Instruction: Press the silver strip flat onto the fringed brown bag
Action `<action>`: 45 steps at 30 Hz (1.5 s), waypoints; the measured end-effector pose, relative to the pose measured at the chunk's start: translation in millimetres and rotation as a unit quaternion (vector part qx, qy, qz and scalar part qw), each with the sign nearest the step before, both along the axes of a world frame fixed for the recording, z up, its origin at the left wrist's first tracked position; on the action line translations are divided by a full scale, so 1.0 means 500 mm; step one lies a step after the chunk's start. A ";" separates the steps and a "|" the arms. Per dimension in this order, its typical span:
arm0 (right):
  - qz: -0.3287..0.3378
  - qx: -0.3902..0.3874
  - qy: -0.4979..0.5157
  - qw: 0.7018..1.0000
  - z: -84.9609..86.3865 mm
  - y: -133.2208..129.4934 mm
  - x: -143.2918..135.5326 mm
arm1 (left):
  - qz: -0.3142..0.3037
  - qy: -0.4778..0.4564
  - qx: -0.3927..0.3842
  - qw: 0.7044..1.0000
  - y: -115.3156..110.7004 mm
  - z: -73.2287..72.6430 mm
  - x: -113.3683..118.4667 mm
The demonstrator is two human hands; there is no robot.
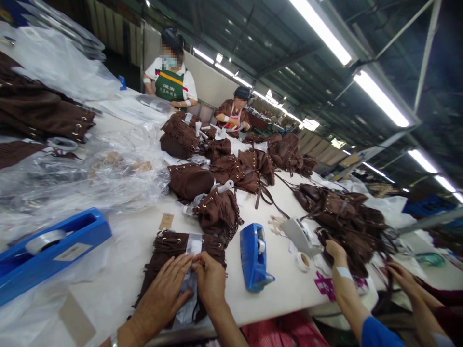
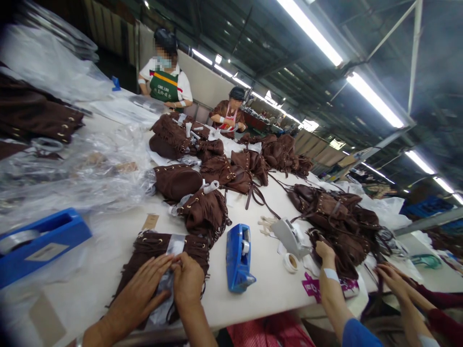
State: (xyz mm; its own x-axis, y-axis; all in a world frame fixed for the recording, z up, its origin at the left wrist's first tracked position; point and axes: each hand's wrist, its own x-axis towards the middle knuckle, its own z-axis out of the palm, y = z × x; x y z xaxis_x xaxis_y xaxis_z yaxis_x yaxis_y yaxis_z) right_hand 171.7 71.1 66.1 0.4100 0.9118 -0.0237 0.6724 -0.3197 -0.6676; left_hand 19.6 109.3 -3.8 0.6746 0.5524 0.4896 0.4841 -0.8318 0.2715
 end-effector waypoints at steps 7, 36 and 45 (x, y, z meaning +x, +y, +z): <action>-0.039 -0.051 -0.053 0.997 0.004 0.016 -0.004 | -0.001 -0.020 0.011 1.000 -0.001 -0.002 -0.001; -0.023 -0.130 -0.118 0.984 0.015 0.035 0.017 | 0.008 -0.004 0.027 1.000 0.013 -0.010 0.007; 0.034 -0.207 -0.210 0.955 0.038 0.033 0.007 | -0.006 0.007 -0.007 1.000 0.011 -0.009 0.001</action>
State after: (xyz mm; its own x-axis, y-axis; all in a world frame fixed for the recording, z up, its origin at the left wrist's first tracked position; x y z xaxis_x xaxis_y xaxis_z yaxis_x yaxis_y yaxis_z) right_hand 175.2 87.5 84.8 0.4031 0.8844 -0.2352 0.8814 -0.4444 -0.1601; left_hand 20.0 114.8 -8.5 0.6872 0.5514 0.4731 0.4785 -0.8335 0.2764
